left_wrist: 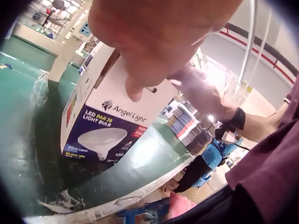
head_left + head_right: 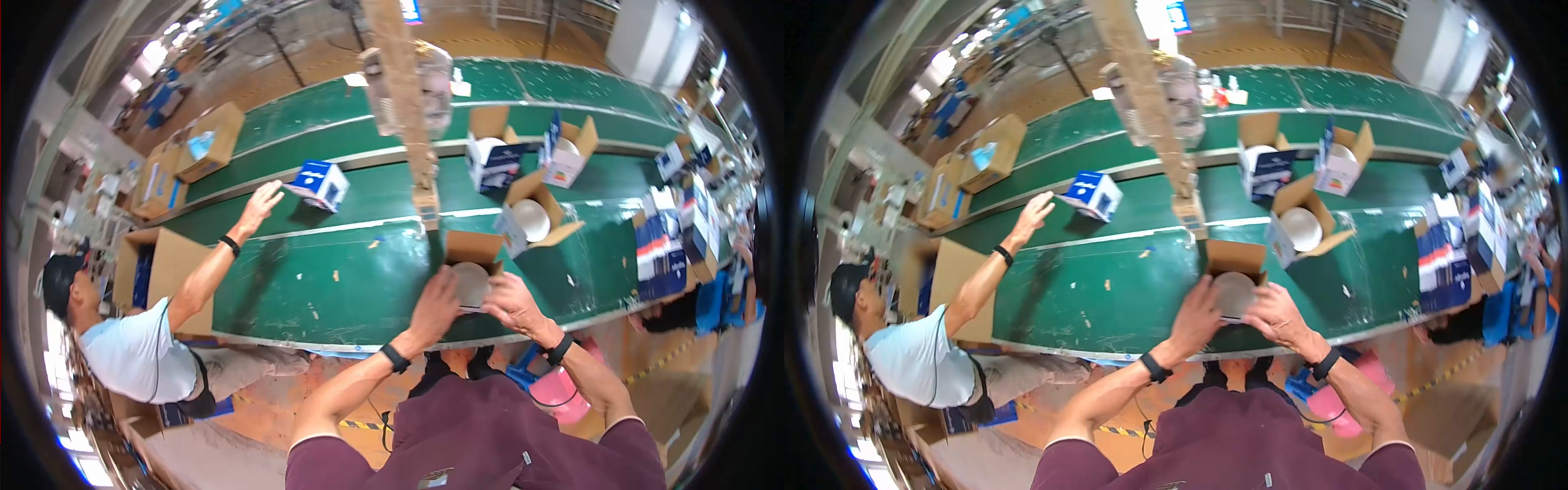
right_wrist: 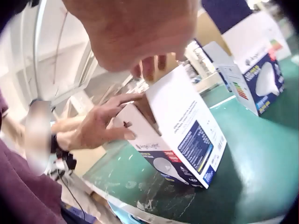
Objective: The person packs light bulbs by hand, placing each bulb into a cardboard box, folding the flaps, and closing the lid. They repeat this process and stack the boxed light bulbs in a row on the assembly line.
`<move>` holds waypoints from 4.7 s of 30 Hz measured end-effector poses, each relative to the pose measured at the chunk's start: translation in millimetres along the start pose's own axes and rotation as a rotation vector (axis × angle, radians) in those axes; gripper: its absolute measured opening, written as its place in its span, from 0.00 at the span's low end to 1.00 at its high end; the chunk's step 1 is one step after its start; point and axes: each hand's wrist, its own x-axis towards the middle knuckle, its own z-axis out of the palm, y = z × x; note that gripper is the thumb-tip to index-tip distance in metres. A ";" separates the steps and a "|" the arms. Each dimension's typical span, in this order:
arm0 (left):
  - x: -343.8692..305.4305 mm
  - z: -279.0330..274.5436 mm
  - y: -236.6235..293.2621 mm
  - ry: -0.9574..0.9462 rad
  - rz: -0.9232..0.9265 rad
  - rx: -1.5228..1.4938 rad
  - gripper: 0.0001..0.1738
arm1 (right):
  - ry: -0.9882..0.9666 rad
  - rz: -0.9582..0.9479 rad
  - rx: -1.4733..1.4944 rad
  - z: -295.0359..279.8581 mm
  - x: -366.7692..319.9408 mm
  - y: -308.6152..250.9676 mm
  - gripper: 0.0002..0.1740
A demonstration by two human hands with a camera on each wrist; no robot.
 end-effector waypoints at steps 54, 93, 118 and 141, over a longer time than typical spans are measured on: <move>-53.8 25.2 -18.5 -0.091 -0.031 -0.102 0.48 | -0.436 -0.440 0.066 17.9 -13.8 80.6 0.25; 114.4 -10.2 -336.1 0.394 -0.772 -0.874 0.53 | -0.001 0.303 0.079 -5.4 284.9 164.6 0.23; -83.6 -40.3 -45.1 0.365 -1.142 -0.708 0.45 | -0.152 0.034 0.341 153.7 179.7 -47.1 0.15; -10.3 -82.5 -210.2 -0.813 -0.694 -1.398 0.17 | 0.221 0.449 0.155 150.2 148.6 -64.1 0.30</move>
